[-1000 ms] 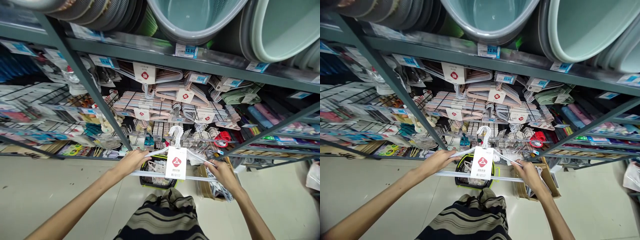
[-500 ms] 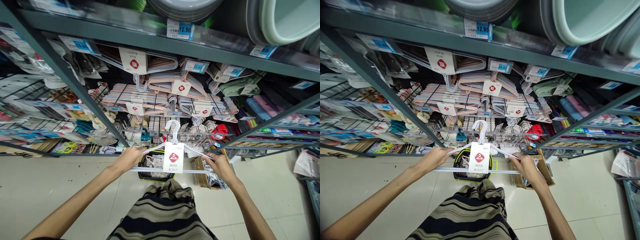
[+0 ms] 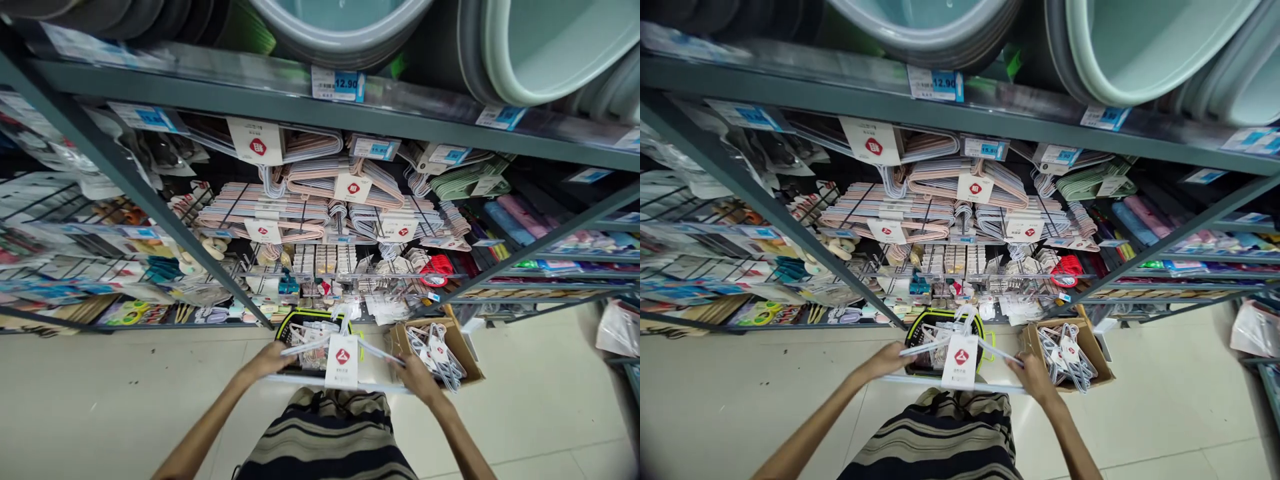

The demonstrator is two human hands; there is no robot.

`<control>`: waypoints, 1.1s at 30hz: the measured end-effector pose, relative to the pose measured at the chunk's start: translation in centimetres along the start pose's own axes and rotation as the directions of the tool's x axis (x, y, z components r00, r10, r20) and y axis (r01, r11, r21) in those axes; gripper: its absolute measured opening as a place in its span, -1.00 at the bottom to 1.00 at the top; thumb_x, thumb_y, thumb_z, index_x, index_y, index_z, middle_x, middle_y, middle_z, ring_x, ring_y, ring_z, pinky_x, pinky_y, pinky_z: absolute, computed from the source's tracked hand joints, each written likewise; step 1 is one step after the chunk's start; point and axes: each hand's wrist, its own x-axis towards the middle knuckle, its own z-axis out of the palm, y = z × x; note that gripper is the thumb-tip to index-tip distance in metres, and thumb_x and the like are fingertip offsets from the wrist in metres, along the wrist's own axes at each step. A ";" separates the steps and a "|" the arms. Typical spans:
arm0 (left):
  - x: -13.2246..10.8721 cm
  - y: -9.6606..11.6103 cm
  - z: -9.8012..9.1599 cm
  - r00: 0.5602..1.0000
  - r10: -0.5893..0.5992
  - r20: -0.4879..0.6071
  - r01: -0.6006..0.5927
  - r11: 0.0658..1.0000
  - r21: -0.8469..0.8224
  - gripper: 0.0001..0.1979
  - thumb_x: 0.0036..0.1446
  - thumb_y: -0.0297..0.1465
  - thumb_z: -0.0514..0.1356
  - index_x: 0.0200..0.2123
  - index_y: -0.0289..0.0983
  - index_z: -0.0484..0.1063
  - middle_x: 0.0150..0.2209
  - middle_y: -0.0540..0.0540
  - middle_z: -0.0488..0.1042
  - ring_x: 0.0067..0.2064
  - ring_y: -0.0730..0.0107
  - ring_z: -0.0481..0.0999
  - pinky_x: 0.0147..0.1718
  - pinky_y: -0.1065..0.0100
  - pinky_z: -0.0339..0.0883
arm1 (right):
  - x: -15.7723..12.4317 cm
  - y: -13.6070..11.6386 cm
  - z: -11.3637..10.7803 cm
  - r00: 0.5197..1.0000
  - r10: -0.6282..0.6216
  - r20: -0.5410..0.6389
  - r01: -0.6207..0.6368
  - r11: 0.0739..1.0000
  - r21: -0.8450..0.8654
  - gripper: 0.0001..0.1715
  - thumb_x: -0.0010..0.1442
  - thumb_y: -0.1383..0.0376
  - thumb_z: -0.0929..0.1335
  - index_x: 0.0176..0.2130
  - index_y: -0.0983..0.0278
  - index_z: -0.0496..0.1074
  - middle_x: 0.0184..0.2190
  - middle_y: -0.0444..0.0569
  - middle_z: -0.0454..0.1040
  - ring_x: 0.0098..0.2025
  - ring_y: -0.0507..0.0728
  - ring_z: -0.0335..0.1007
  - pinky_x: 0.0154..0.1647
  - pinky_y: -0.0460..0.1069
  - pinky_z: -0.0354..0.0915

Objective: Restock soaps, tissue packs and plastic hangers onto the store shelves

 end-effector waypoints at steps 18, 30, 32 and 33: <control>-3.6 0.0 11.3 0.984 -0.162 -0.069 0.176 0.894 0.412 -0.61 0.37 -0.21 0.03 -0.13 -0.22 0.64 -0.08 -0.27 0.70 0.06 -0.08 0.64 -0.06 0.21 0.36 | -7.5 5.8 4.4 0.993 0.103 -0.060 -0.111 0.984 -0.142 -0.66 0.43 0.08 0.26 -0.24 0.16 0.52 -0.29 0.00 0.67 -0.16 0.26 0.63 -0.18 0.00 0.28; -4.7 10.3 16.1 0.918 -0.243 -0.313 0.338 0.893 0.297 -0.70 0.36 -0.30 0.13 -0.40 -0.21 0.55 -0.30 -0.13 0.69 -0.17 0.19 0.67 -0.26 0.36 0.20 | -3.8 15.0 -2.4 0.994 -0.090 -0.062 0.089 0.996 -0.025 -0.63 0.41 0.04 0.26 -0.22 0.17 0.53 -0.29 0.03 0.68 -0.17 0.29 0.64 -0.19 0.01 0.29; -5.0 12.7 18.1 0.902 -0.255 -0.348 0.359 0.891 0.278 -0.71 0.35 -0.31 0.14 -0.41 -0.21 0.55 -0.31 -0.14 0.68 -0.16 0.17 0.67 -0.26 0.35 0.19 | -3.4 17.6 -4.0 0.992 -0.117 -0.037 0.116 0.993 -0.033 -0.62 0.41 0.03 0.24 -0.21 0.17 0.53 -0.28 0.04 0.69 -0.16 0.30 0.65 -0.17 0.03 0.31; -5.2 13.8 19.2 0.891 -0.267 -0.367 0.375 0.888 0.266 -0.72 0.34 -0.32 0.14 -0.40 -0.22 0.55 -0.31 -0.15 0.68 -0.16 0.17 0.66 -0.27 0.35 0.18 | -3.2 18.8 -4.7 0.992 -0.122 -0.022 0.121 0.992 -0.037 -0.61 0.40 0.02 0.24 -0.21 0.17 0.52 -0.30 0.03 0.68 -0.18 0.30 0.65 -0.17 0.03 0.32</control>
